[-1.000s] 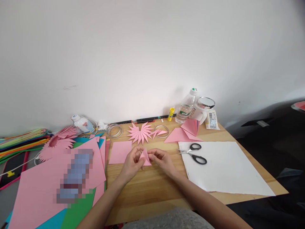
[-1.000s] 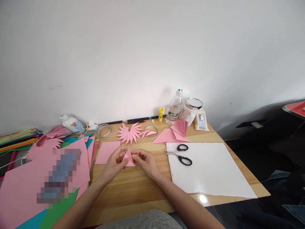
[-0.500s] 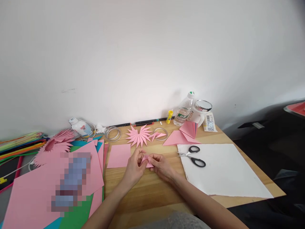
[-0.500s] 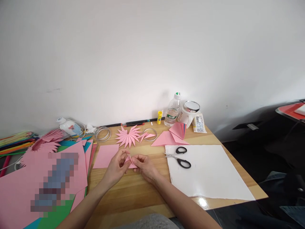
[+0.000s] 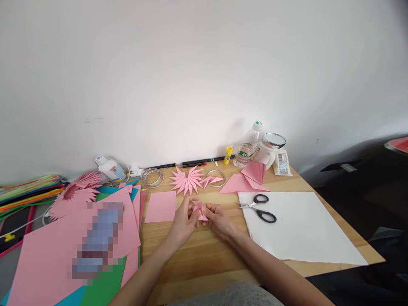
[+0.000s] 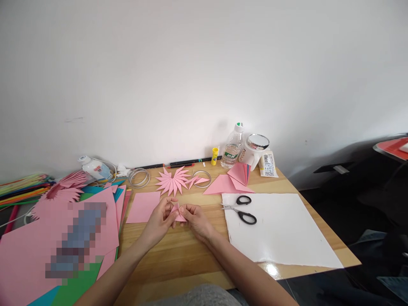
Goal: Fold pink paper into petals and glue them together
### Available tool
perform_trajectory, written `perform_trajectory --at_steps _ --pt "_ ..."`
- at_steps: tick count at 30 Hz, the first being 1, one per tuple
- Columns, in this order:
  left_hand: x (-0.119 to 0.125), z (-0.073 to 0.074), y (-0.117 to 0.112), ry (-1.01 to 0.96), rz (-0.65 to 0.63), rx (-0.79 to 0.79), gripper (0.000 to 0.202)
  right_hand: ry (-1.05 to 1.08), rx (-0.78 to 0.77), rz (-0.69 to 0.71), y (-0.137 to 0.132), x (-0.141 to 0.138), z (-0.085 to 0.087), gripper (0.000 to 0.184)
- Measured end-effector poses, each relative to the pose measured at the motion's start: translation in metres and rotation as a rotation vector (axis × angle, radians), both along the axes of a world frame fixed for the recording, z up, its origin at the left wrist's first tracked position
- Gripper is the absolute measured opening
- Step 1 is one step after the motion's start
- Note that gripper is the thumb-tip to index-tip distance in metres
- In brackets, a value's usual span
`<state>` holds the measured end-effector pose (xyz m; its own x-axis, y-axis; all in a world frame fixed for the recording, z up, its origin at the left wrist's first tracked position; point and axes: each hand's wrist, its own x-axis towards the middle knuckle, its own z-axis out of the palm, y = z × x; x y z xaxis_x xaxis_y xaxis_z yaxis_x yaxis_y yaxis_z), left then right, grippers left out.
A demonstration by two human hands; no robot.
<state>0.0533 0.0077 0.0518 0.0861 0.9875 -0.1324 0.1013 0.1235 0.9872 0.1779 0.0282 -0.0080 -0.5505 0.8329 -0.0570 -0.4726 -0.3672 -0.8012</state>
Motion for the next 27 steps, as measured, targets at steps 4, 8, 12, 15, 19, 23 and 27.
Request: perform_trajectory --at_steps 4,8,12,15,19,23,27 --pt "0.003 -0.004 -0.003 -0.007 0.042 -0.053 0.017 0.025 0.044 -0.083 -0.001 -0.003 0.0 0.037" --pt "0.002 -0.011 -0.007 -0.034 0.116 -0.075 0.017 -0.046 0.118 -0.107 -0.002 -0.002 -0.001 0.036" --pt "-0.003 -0.012 -0.007 -0.068 0.069 -0.11 0.021 -0.131 0.172 -0.113 -0.002 0.001 0.0 0.035" --pt "-0.005 -0.012 -0.007 -0.063 0.047 -0.133 0.022 -0.172 0.179 -0.107 -0.002 0.001 0.0 0.037" --pt "-0.003 -0.013 -0.009 -0.078 0.056 -0.134 0.021 -0.169 0.189 -0.113 -0.003 0.001 -0.001 0.037" --pt "0.002 -0.015 -0.01 -0.11 0.064 -0.131 0.02 -0.216 0.188 -0.199 -0.003 0.003 -0.005 0.037" --pt "0.002 -0.016 -0.008 -0.129 0.09 -0.116 0.021 -0.252 0.165 -0.202 0.0 0.003 -0.008 0.038"
